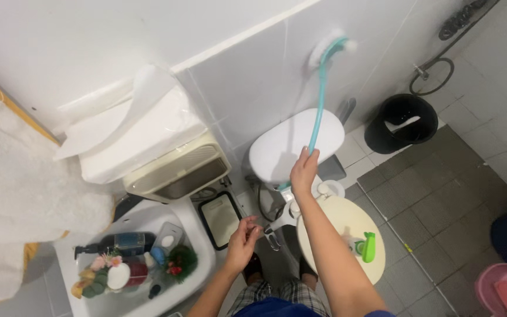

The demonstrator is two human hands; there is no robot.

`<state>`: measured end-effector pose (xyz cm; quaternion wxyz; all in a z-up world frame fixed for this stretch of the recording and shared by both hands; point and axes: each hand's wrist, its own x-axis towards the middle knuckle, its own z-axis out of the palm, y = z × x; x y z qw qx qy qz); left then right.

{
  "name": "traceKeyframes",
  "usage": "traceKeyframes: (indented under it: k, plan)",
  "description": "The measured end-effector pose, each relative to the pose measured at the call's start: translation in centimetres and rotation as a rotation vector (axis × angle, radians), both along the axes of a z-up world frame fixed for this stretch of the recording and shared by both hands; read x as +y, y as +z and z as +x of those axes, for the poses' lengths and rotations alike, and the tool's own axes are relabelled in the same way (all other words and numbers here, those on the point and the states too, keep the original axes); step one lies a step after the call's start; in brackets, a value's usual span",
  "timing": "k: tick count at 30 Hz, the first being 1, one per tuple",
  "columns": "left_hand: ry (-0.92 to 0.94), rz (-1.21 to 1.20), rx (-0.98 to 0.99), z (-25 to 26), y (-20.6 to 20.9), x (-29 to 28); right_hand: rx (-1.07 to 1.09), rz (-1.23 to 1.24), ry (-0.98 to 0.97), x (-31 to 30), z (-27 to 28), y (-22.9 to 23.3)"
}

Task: The person cleans a bathroom sink and toilet. They spray the sink with a cleaning solution, scrub it with a brush, rinse it, and then clean the toilet tank and seat with the same brush. They also move decorative items and toiletries to access surfaces.

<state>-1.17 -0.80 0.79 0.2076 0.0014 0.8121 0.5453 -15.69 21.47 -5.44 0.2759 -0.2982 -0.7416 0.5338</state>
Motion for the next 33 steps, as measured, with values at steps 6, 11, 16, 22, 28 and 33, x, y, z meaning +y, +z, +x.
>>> traceKeyframes:
  k: [6, 11, 16, 22, 28, 33]
  plan:
    - [0.139, 0.015, 0.047, -1.3, 1.6, -1.8, -0.099, -0.065, 0.176, -10.9, 7.1, 1.3]
    - [0.055, 0.037, 0.090, -2.3, 1.5, -3.7, -0.269, -0.210, 0.086, -9.0, 4.9, 0.5]
    - [0.033, 0.024, 0.084, -2.6, 1.4, -3.1, -0.160, -0.293, -0.091, -5.2, -2.1, 1.2]
    - [-0.009, 0.084, 0.087, -3.6, 1.7, -2.6, -0.264, -0.357, 0.142, -15.6, 6.6, 0.1]
    - [-0.024, 0.054, 0.058, -4.1, 1.1, -2.8, -0.217, -0.101, -0.082, -6.3, -1.0, -2.6]
    - [-0.023, 0.046, 0.031, -3.4, 1.9, -1.8, -0.181, -0.294, -0.074, -7.3, -1.5, -2.4]
